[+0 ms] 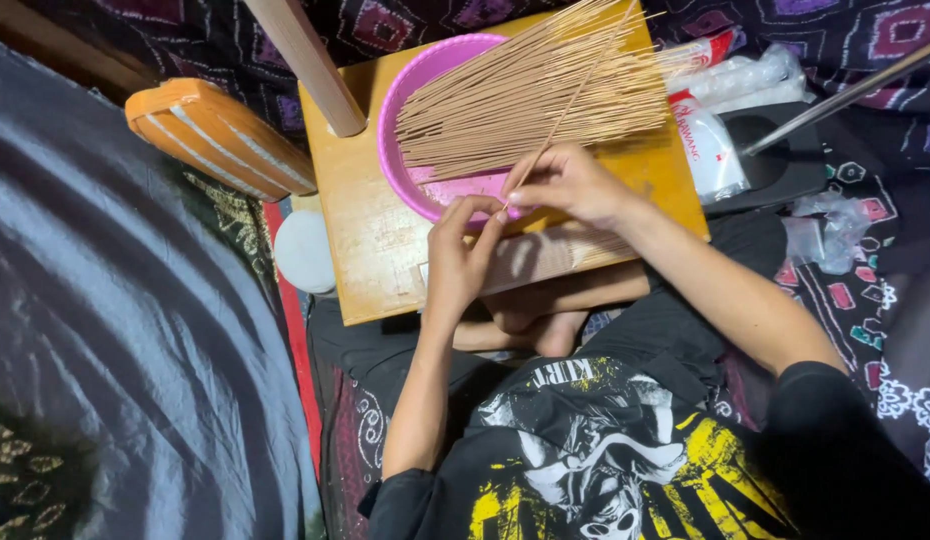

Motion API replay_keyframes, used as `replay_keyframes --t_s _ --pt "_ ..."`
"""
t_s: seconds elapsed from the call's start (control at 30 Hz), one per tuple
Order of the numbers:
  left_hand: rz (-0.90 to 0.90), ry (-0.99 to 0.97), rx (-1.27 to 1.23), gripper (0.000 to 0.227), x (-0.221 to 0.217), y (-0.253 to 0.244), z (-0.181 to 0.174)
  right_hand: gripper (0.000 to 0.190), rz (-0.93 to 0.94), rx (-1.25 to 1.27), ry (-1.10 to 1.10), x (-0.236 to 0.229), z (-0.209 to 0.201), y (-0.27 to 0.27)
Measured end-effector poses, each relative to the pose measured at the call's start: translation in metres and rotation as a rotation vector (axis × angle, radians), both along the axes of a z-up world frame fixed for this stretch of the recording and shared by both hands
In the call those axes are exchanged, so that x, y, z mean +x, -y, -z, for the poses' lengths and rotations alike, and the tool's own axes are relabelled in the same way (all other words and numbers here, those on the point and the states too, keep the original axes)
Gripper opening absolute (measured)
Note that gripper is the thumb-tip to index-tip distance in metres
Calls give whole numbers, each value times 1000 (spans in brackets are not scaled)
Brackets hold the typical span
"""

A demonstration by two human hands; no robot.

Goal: The person organizes incense sticks from a bowl and places them into clear plastic sleeves.

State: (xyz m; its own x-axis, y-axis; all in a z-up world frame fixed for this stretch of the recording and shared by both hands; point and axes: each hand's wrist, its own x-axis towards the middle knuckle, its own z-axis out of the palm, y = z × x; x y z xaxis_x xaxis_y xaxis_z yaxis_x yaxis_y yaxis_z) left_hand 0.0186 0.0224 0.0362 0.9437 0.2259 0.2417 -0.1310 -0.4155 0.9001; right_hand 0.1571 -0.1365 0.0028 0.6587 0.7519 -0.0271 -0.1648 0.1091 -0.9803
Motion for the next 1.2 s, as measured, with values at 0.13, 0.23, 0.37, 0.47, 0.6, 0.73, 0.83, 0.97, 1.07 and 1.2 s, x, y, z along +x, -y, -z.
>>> replay_keyframes --t_s 0.13,0.23,0.37,0.47,0.6,0.73,0.83,0.97,1.07,1.2 --pt "28 13 110 5 -2 -11 5 21 45 10 38 -1 20 11" --pt "5 25 202 3 -5 -18 4 17 149 76 30 7 18 28" --pt "-3 49 259 1 -4 -31 0 19 285 145 -6 37 26 64" --pt "-34 41 301 5 -7 -36 -4 17 333 217 -27 49 16 95" --pt "-41 21 311 10 -9 -41 -10 13 431 271 -23 56 5 124" --pt "-40 35 306 9 -10 -42 -12 11 492 276 -35 49 0 128" --pt "-60 30 320 10 -8 -41 -6 16 462 312 -57 45 22 109" --pt "-16 61 256 5 0 -31 -2 19 386 267 -48 14 40 51" --pt "-8 68 261 5 3 -23 -5 18 297 268 -40 -13 39 19" --pt "-19 93 330 6 2 -34 1 17 264 285 -58 -16 31 18"
